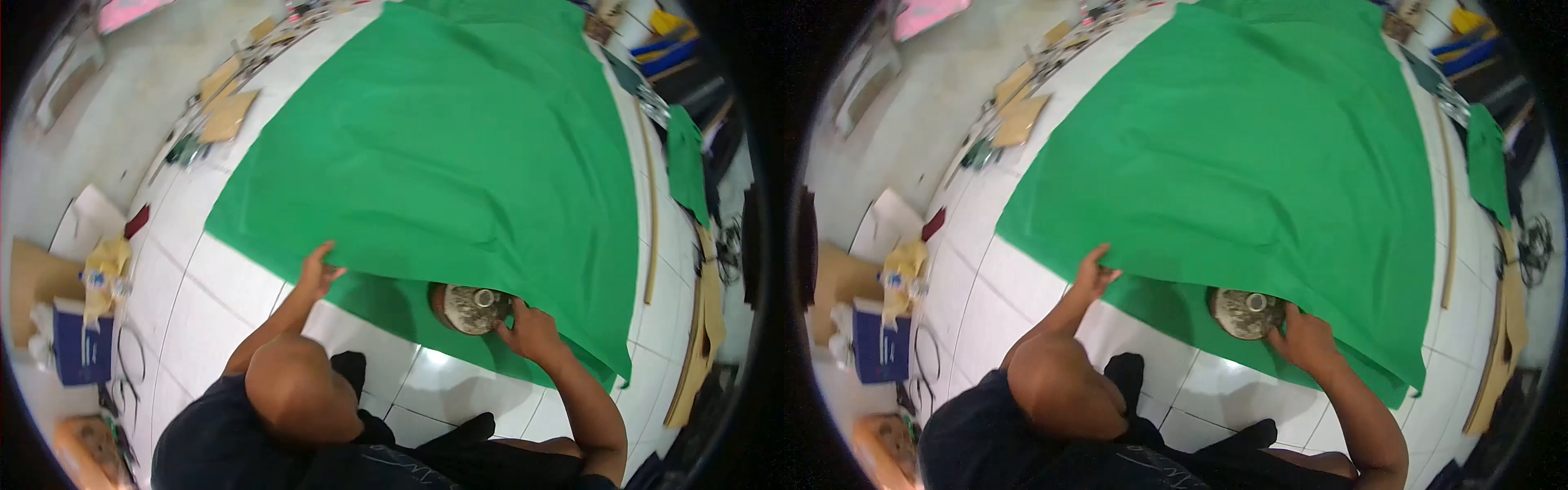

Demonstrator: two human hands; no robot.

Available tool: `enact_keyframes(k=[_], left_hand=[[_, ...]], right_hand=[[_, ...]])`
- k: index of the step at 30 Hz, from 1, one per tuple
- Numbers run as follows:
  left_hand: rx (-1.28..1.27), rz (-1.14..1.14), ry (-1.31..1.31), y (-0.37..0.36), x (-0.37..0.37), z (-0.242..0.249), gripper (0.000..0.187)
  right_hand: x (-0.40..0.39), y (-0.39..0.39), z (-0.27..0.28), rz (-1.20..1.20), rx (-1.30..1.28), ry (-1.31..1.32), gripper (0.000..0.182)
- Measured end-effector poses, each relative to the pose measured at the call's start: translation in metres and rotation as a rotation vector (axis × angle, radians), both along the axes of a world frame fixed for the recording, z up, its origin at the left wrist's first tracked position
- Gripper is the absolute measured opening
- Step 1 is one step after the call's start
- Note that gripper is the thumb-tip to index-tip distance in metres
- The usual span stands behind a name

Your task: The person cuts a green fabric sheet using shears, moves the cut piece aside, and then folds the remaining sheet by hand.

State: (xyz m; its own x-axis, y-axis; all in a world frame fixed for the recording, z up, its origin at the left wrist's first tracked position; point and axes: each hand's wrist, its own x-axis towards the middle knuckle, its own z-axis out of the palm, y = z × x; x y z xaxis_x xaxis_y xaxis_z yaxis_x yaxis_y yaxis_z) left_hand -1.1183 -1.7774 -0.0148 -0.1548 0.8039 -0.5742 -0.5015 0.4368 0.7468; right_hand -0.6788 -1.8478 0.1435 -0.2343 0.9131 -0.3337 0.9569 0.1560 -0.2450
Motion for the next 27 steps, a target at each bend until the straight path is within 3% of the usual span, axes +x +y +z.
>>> enact_keyframes(k=[2, 5, 9, 11, 15, 19, 20, 22, 24, 25, 27], left_hand=[[-0.002, -0.063, 0.146, -0.005, 0.025, 0.024, 0.050], [-0.016, -0.056, 0.215, 0.006, 0.020, 0.024, 0.045], [0.034, 0.060, 0.126, 0.011, 0.005, 0.023, 0.040], [0.086, 0.193, -0.027, 0.029, -0.036, 0.004, 0.037], [0.074, 0.537, -0.050, 0.052, -0.119, -0.008, 0.042], [0.079, 0.590, 0.052, 0.051, -0.200, -0.053, 0.052], [0.073, 0.610, 0.080, 0.055, -0.200, -0.044, 0.058], [0.007, 0.774, 0.399, 0.065, -0.189, -0.007, 0.070], [0.288, 0.738, 0.845, 0.075, -0.182, 0.012, 0.076], [0.279, 0.722, 0.848, 0.075, -0.181, 0.013, 0.076], [0.211, 0.548, 1.433, 0.072, -0.184, 0.021, 0.078]], right_hand=[[-0.028, 0.006, 0.001, 0.085, 0.055, 0.010, 0.055], [-0.051, 0.014, -0.013, 0.111, 0.147, 0.011, 0.051], [-0.041, 0.027, -0.029, 0.134, 0.215, 0.094, 0.043], [-0.040, 0.021, -0.028, 0.200, 0.276, 0.111, 0.039], [-0.044, -0.015, -0.016, 0.392, 0.347, 0.156, 0.029], [-0.044, -0.052, -0.002, 0.397, 0.150, 0.187, 0.031], [-0.045, -0.059, -0.005, 0.413, 0.131, 0.240, 0.031], [-0.050, -0.075, -0.004, 0.414, -0.030, 0.258, 0.031], [-0.053, -0.090, 0.001, 0.408, -0.120, 0.278, 0.031], [-0.054, -0.096, 0.003, 0.440, -0.182, 0.272, 0.031], [-0.054, -0.104, -0.001, 0.475, -0.244, 0.275, 0.031]])
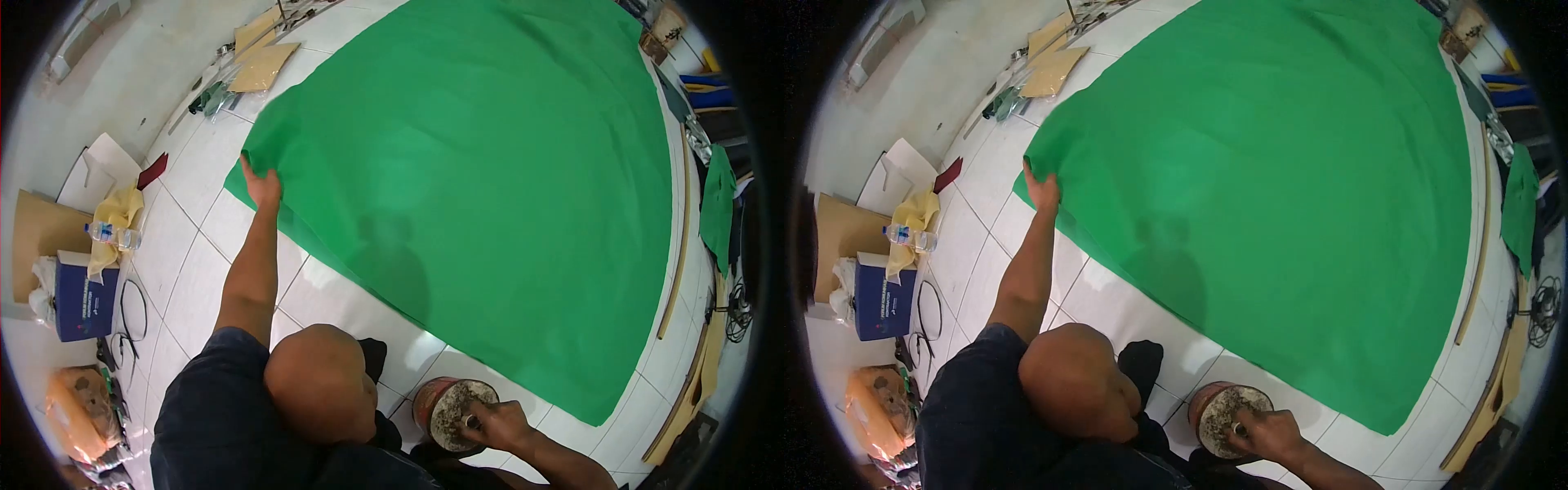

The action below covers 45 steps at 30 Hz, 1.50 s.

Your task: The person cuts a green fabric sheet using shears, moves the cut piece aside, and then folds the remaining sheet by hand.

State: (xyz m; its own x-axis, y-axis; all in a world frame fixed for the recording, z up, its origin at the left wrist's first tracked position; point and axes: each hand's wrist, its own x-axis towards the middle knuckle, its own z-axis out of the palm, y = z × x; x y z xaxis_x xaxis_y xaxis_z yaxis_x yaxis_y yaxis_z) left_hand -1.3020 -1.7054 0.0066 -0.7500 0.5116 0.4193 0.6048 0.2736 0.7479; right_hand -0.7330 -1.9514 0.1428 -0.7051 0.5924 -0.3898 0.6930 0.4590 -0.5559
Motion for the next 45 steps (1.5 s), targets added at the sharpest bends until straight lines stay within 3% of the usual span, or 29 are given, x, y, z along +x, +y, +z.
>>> enact_keyframes(k=[1, 3, 4, 9, 11, 12, 14, 15, 16, 18, 19, 20, 21, 22, 24, 26, 28, 30, 32, 33, 35, 36, 38, 42, 44, 45], left_hand=[[-0.002, -0.004, 0.008, -0.004, -0.004, -0.003, 0.078], [-0.158, 0.375, -0.396, -0.009, -0.010, -0.029, 0.074], [-0.161, 0.371, -0.398, -0.008, -0.021, -0.047, 0.074], [-0.153, 0.132, -0.763, -0.033, -0.048, -0.119, 0.060], [-0.203, 0.081, -0.848, -0.054, 0.015, -0.065, 0.058], [-0.258, 0.072, -0.853, -0.061, 0.014, -0.085, 0.052], [-0.410, -0.256, -1.006, -0.079, 0.005, -0.115, 0.035], [-0.366, -0.216, -1.056, -0.085, 0.041, -0.096, 0.029], [-0.484, -0.374, -1.074, -0.089, 0.026, -0.112, 0.028], [-0.377, -0.300, -1.215, -0.090, 0.039, -0.121, 0.028], [-0.360, -0.660, -0.950, -0.101, 0.012, -0.156, 0.027], [-0.334, -0.306, -1.372, -0.092, 0.033, -0.126, 0.024], [-0.287, -0.398, -1.443, -0.091, 0.035, -0.129, 0.022], [-0.279, -0.405, -1.419, -0.092, 0.036, -0.128, 0.020], [-0.285, -0.429, -1.398, -0.092, 0.030, -0.134, 0.018], [-0.340, -0.371, -1.381, -0.080, 0.033, -0.136, 0.021], [-0.329, -0.399, -1.382, -0.078, 0.040, -0.130, 0.016], [-0.333, -0.429, -1.363, -0.080, 0.035, -0.121, 0.012], [-0.415, -0.452, -1.327, -0.082, 0.035, -0.113, 0.013], [-0.329, -0.419, -1.324, -0.083, 0.042, -0.116, 0.015], [-0.342, -0.416, -1.305, -0.080, 0.056, -0.105, 0.016], [-0.358, -0.399, -1.282, -0.081, 0.059, -0.098, 0.017], [-0.382, -0.439, -1.254, -0.079, 0.038, -0.108, 0.019], [-0.385, -0.525, -1.100, -0.049, 0.020, -0.105, 0.025], [-0.338, -0.352, -1.022, -0.013, 0.035, -0.068, 0.029], [-0.306, -0.463, -0.965, 0.017, 0.008, -0.063, 0.031]], right_hand=[[0.002, -0.005, -0.005, 0.024, -0.017, -0.025, 0.032], [0.005, -0.009, -0.014, 0.037, -0.035, -0.048, 0.033], [0.009, -0.009, -0.018, 0.072, -0.047, -0.053, 0.035], [0.016, 0.006, -0.019, 0.156, -0.125, -0.098, 0.039], [0.016, 0.015, -0.014, 0.108, -0.198, -0.118, 0.037], [0.014, 0.020, -0.009, 0.031, -0.327, -0.098, 0.040], [0.028, 0.019, -0.029, -0.009, -0.526, 0.088, 0.051], [0.041, 0.016, -0.042, -0.099, -0.636, 0.158, 0.053], [0.048, 0.025, -0.031, -0.195, -0.708, 0.143, 0.052], [0.091, 0.035, -0.055, -0.381, -0.617, 0.205, 0.045], [0.117, 0.040, -0.057, -0.538, -0.593, 0.207, 0.048], [0.140, 0.039, -0.058, -0.652, -0.327, 0.120, 0.044], [0.157, 0.033, -0.060, -0.772, -0.138, -0.087, 0.040], [0.174, 0.019, -0.069, -0.798, -0.131, -0.087, 0.040], [0.217, -0.022, -0.111, -1.163, -0.011, -0.092, 0.039], [0.251, -0.058, -0.163, -1.589, 0.297, -0.008, 0.039], [0.275, -0.082, -0.166, -2.008, 0.357, -0.163, 0.046], [0.330, -0.120, -0.202, -2.164, 0.576, -0.379, 0.057], [0.361, -0.137, -0.192, -2.471, 0.328, -0.291, 0.061], [0.373, -0.141, -0.189, -2.481, 0.333, -0.287, 0.061], [0.391, -0.142, -0.188, -2.593, 0.086, 0.070, 0.047], [0.397, -0.138, -0.192, -2.590, 0.080, 0.076, 0.047], [0.408, -0.133, -0.208, -2.471, 0.505, 0.050, 0.039], [0.433, -0.088, -0.159, -2.410, 0.379, 0.353, 0.029], [0.480, -0.055, -0.146, -2.193, 0.519, 0.050, 0.024], [0.510, -0.037, -0.128, -1.898, 0.516, -0.292, 0.018]])
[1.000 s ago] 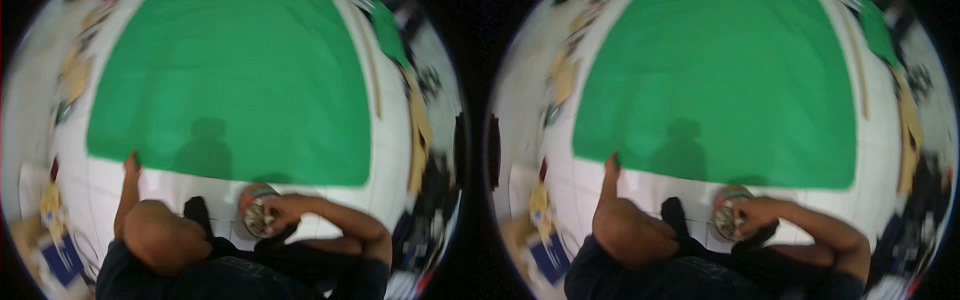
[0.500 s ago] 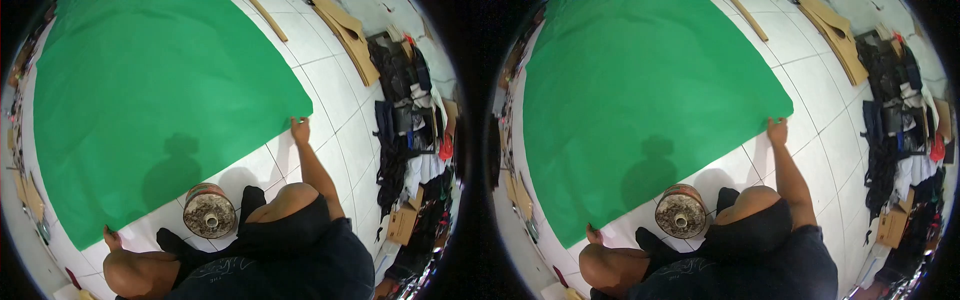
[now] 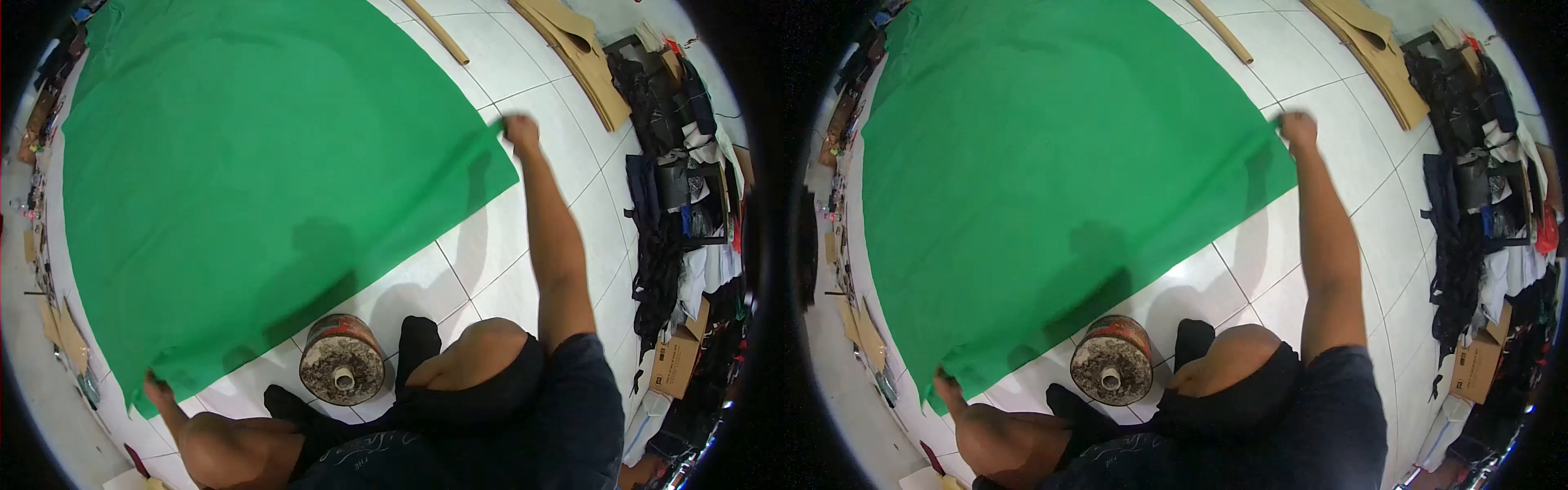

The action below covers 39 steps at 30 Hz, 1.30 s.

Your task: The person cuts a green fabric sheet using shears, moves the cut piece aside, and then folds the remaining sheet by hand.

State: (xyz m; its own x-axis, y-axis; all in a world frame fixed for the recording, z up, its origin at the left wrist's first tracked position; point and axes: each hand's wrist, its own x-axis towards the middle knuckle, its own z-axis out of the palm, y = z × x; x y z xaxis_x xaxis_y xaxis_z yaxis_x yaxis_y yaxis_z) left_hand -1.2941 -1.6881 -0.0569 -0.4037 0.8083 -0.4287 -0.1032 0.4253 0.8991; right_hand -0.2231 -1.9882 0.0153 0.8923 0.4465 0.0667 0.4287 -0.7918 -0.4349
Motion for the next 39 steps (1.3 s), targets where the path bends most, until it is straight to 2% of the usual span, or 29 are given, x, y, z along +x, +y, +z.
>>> enact_keyframes(k=[1, 2, 3, 5, 6, 7, 8, 9, 10, 11, 12, 13, 15, 17, 19, 20, 22, 25, 30, 32, 34, 39], left_hand=[[0.083, -0.085, 0.030, 0.029, -0.026, 0.005, 0.033], [0.152, -0.159, -0.100, 0.045, -0.030, 0.023, 0.035], [0.217, -0.230, -0.232, 0.065, -0.033, 0.051, 0.036], [0.363, -0.074, -0.368, 0.069, -0.033, 0.093, 0.036], [0.351, -0.177, -0.416, 0.047, -0.015, 0.114, 0.034], [0.349, -0.165, -0.418, 0.050, -0.055, 0.091, 0.034], [0.267, -0.155, -0.360, 0.036, -0.045, 0.063, 0.033], [0.190, -0.148, -0.304, -0.002, -0.016, 0.034, 0.032], [0.118, -0.145, -0.250, -0.017, -0.009, -0.006, 0.031], [0.042, -0.139, -0.195, -0.015, -0.019, -0.017, 0.029], [-0.019, -0.070, -0.196, -0.031, 0.002, -0.028, 0.027], [-0.084, -0.001, -0.193, -0.050, 0.019, -0.041, 0.025], [-0.112, -0.010, -0.165, -0.064, 0.031, -0.039, 0.024], [-0.122, -0.001, -0.164, -0.069, 0.032, -0.041, 0.023], [-0.242, -0.159, -0.129, -0.071, 0.021, -0.040, 0.023], [-0.241, -0.166, -0.131, -0.070, 0.021, -0.045, 0.023], [-0.184, -0.048, -0.142, -0.072, 0.018, -0.051, 0.021], [-0.244, -0.066, -0.129, -0.075, 0.016, -0.051, 0.022], [-0.246, 0.005, -0.104, -0.078, 0.025, -0.044, 0.022], [-0.234, 0.028, -0.107, -0.084, 0.031, -0.042, 0.022], [-0.204, 0.034, -0.167, -0.085, 0.039, -0.039, 0.020], [-0.286, -0.009, -0.110, -0.082, 0.025, -0.042, 0.019]], right_hand=[[-0.007, 0.026, 0.058, 0.269, -0.495, -0.377, 0.014], [0.001, 0.040, 0.086, 0.276, -0.026, -0.352, 0.017], [-0.012, 0.053, 0.137, 0.108, 0.335, 0.013, 0.013], [-0.012, 0.045, 0.184, 0.225, 1.185, 0.407, 0.012], [-0.024, 0.030, 0.187, 0.236, 1.275, 0.458, 0.014], [-0.042, 0.012, 0.192, 0.251, 1.370, 0.510, 0.018], [-0.052, -0.008, 0.166, 0.177, 1.119, 0.329, 0.028], [-0.051, -0.027, 0.109, 0.104, 0.872, 0.148, 0.039], [-0.052, -0.044, 0.056, 0.023, 0.340, -0.071, 0.043], [-0.060, -0.063, 0.002, -0.181, 0.414, 0.203, 0.043], [-0.053, -0.086, -0.054, -0.300, 0.595, 0.486, 0.036], [-0.066, -0.094, -0.071, -0.459, 0.807, 0.589, 0.030], [-0.076, -0.107, -0.076, -0.529, 0.915, 0.639, 0.028], [-0.076, -0.100, -0.065, -0.560, 0.721, 0.580, 0.029], [-0.068, -0.095, -0.072, -0.591, 0.673, 0.578, 0.029], [-0.062, -0.093, -0.076, -0.624, 0.569, 0.589, 0.029], [-0.061, -0.094, -0.081, -0.662, 0.381, 0.570, 0.030], [-0.062, -0.090, -0.077, -0.670, 0.286, 0.554, 0.032], [-0.059, -0.089, -0.089, -0.828, 0.433, 0.619, 0.035], [-0.060, -0.093, -0.084, -0.791, 0.517, 0.726, 0.034], [-0.064, -0.093, -0.079, -0.782, 0.494, 0.722, 0.034], [-0.067, -0.098, -0.079, -0.756, 0.474, 0.728, 0.035]])
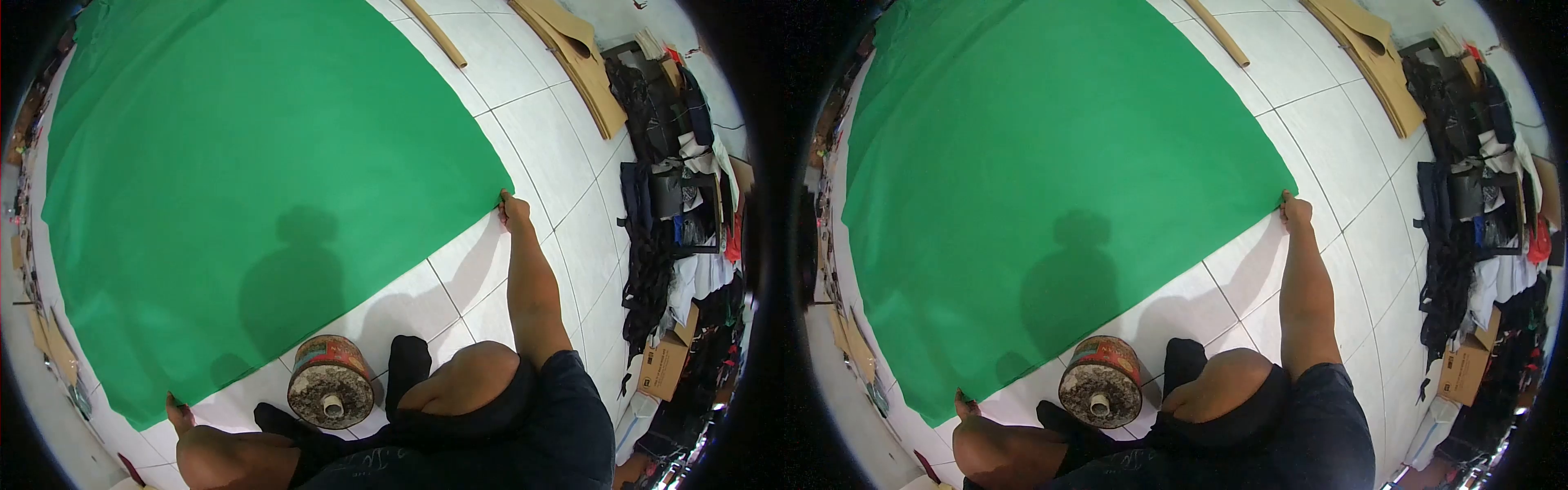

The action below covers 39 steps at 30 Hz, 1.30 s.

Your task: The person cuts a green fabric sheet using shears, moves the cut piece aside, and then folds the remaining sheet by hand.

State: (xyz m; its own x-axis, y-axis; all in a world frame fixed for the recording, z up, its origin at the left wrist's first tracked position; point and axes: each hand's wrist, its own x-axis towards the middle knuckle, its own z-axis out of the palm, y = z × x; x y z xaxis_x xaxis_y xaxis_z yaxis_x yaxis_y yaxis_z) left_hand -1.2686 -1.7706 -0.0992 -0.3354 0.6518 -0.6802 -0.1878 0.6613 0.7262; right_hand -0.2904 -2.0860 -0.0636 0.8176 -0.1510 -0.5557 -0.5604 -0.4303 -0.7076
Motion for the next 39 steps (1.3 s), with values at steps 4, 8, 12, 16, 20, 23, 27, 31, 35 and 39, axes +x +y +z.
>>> enact_keyframes(k=[4, 8, 12, 16, 20, 23, 27, 31, 35, 39], left_hand=[[0.047, 0.004, -0.041, -0.003, 0.009, 0.003, 0.019], [0.013, -0.043, -0.022, 0.004, -0.020, -0.015, 0.021], [-0.007, 0.046, -0.026, 0.005, -0.015, -0.015, 0.023], [0.028, -0.052, -0.097, 0.004, -0.019, -0.013, 0.024], [0.007, -0.027, -0.036, 0.008, -0.023, -0.019, 0.026], [-0.005, -0.029, -0.004, 0.001, -0.022, -0.017, 0.028], [0.090, -0.096, -0.147, 0.002, -0.020, -0.019, 0.032], [0.178, -0.014, -0.039, 0.004, -0.032, -0.045, 0.032], [0.121, 0.253, 0.113, 0.001, 0.019, -0.010, 0.020], [0.082, 0.305, 0.145, 0.003, 0.043, 0.009, 0.019]], right_hand=[[-0.006, -0.002, 0.007, 0.043, 0.021, -0.055, 0.038], [0.000, -0.008, 0.002, 0.120, 0.008, -0.059, 0.037], [0.009, -0.011, 0.004, 0.344, -0.649, -0.470, 0.047], [0.021, 0.001, 0.004, 0.744, -0.705, -0.870, 0.048], [0.015, 0.023, 0.026, 0.793, -0.831, -0.539, 0.041], [0.013, 0.020, 0.022, 0.769, -0.802, -0.627, 0.038], [0.018, 0.016, 0.013, 0.813, -0.834, -0.619, 0.035], [0.036, 0.011, -0.012, 0.996, -1.111, -0.501, 0.033], [-0.093, 0.080, 0.023, 1.138, -0.607, -1.348, 0.035], [-0.283, 0.129, 0.064, 1.689, -0.286, -1.082, 0.044]])
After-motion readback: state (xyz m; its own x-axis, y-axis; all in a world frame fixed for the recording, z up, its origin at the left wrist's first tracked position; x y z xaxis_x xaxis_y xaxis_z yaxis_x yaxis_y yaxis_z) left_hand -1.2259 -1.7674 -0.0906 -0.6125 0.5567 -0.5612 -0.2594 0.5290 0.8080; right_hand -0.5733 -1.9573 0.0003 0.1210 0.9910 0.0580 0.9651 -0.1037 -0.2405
